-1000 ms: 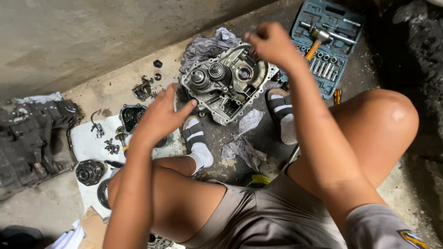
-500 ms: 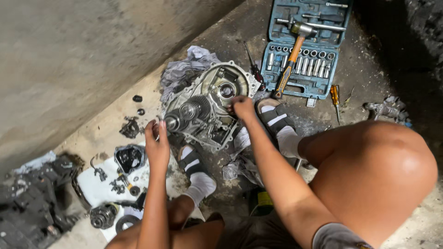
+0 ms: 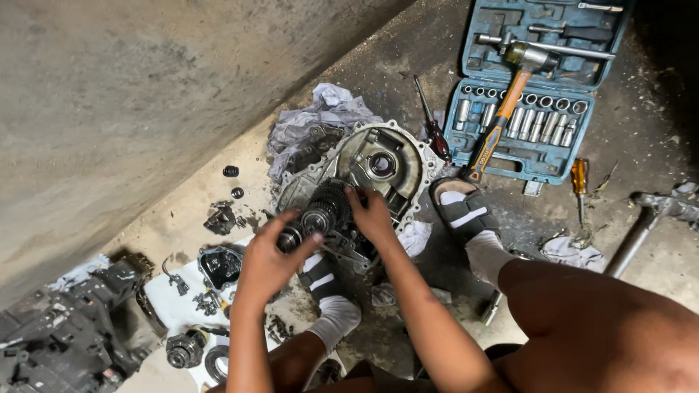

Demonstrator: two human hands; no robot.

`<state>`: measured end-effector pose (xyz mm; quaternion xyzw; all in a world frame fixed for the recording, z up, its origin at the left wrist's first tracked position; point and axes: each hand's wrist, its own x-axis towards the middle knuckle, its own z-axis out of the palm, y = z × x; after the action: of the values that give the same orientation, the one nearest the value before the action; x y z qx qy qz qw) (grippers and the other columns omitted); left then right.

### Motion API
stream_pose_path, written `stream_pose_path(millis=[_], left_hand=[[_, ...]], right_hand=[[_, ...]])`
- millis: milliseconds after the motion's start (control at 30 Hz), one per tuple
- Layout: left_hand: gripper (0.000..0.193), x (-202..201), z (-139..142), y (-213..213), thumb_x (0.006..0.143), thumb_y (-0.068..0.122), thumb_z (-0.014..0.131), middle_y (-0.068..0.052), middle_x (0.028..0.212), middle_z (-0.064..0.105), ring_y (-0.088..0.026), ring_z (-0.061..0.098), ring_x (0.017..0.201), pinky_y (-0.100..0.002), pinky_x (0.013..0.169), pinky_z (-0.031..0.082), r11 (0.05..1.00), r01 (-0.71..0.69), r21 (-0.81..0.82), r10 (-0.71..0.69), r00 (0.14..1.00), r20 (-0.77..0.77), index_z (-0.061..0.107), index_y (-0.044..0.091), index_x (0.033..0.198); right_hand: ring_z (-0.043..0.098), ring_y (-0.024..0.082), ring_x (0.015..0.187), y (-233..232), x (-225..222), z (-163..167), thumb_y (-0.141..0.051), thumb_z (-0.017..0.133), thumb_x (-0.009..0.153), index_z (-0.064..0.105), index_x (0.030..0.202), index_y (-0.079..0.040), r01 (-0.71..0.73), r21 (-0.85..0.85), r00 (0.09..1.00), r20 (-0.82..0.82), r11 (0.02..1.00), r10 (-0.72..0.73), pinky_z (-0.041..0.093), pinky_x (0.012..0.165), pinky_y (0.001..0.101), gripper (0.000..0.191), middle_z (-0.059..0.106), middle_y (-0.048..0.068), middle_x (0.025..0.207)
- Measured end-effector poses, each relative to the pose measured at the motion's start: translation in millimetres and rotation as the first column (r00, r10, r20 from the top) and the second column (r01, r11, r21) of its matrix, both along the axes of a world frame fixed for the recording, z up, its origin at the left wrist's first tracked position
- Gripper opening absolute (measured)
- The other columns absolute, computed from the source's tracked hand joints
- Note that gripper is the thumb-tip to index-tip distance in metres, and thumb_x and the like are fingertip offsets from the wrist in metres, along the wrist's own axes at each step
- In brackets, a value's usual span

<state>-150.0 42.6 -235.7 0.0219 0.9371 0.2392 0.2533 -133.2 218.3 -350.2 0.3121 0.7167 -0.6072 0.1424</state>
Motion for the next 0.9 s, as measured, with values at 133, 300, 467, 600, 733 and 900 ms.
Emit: stream_pose_path(millis=[133, 300, 467, 600, 733, 900], left_hand=[[0.075, -9, 4, 19, 0.063, 0.041, 0.094, -0.020, 0.120, 0.071, -0.035, 0.073, 0.100, -0.043, 0.090, 0.056, 0.957, 0.252, -0.147, -0.277, 0.942, -0.189, 0.068, 0.001, 0.122], [0.060, -15, 0, 28, 0.069, 0.032, 0.091, -0.012, 0.106, 0.077, -0.029, 0.076, 0.090, -0.039, 0.080, 0.061, 0.974, 0.198, -0.113, -0.217, 0.958, -0.186, 0.072, 0.005, 0.119], [0.056, -20, -5, 28, 0.065, 0.030, 0.093, -0.011, 0.103, 0.078, -0.028, 0.076, 0.088, -0.039, 0.075, 0.061, 0.978, 0.166, -0.129, -0.185, 0.970, -0.155, 0.073, 0.006, 0.112], [0.054, -21, -10, 27, 0.063, 0.030, 0.094, -0.012, 0.103, 0.077, -0.029, 0.076, 0.087, -0.039, 0.076, 0.061, 0.977, 0.165, -0.131, -0.185, 0.970, -0.159, 0.074, 0.006, 0.108], [0.052, -22, -12, 23, 0.066, 0.027, 0.092, -0.013, 0.108, 0.077, -0.030, 0.075, 0.094, -0.040, 0.082, 0.060, 0.982, 0.177, -0.071, -0.189, 0.957, -0.222, 0.074, 0.006, 0.110], [0.050, -21, -9, 18, 0.071, 0.024, 0.089, -0.014, 0.113, 0.075, -0.033, 0.073, 0.101, -0.040, 0.085, 0.058, 0.993, 0.122, 0.004, -0.120, 0.982, -0.142, 0.073, 0.007, 0.115]], right_hand=[[0.067, 0.027, 0.113, 7, 4, -17, -0.039, 0.067, 0.092, 0.066, 0.128, 0.000, 0.089, -0.289, 0.996, 0.028, 0.953, -0.085, 0.050, 0.097, 0.0360, 0.054, 0.070, 0.019, 0.124], [0.063, 0.020, 0.117, 10, -1, -33, -0.029, 0.072, 0.092, 0.063, 0.133, 0.002, 0.153, -0.522, 0.986, 0.022, 0.839, -0.166, 0.046, 0.101, 0.0307, 0.052, 0.069, 0.012, 0.127], [0.063, 0.016, 0.106, -1, -1, -40, -0.023, 0.072, 0.095, 0.066, 0.130, 0.004, 0.187, -0.477, 0.978, 0.007, 0.859, -0.209, 0.049, 0.094, 0.0282, 0.045, 0.071, 0.010, 0.115], [0.063, 0.017, 0.106, -2, -3, -46, -0.022, 0.073, 0.096, 0.066, 0.129, 0.004, 0.215, -0.480, 0.966, -0.027, 0.850, -0.259, 0.049, 0.093, 0.0287, 0.043, 0.069, 0.010, 0.114], [0.066, 0.021, 0.110, 1, -4, -47, -0.028, 0.070, 0.095, 0.066, 0.129, 0.002, 0.056, -0.299, 0.997, -0.030, 0.953, -0.069, 0.050, 0.093, 0.0310, 0.045, 0.070, 0.012, 0.121], [0.064, 0.025, 0.119, -3, -5, -46, -0.031, 0.069, 0.097, 0.067, 0.129, 0.004, 0.033, -0.210, 0.992, -0.112, 0.977, -0.058, 0.046, 0.102, 0.0331, 0.047, 0.069, 0.018, 0.129]])
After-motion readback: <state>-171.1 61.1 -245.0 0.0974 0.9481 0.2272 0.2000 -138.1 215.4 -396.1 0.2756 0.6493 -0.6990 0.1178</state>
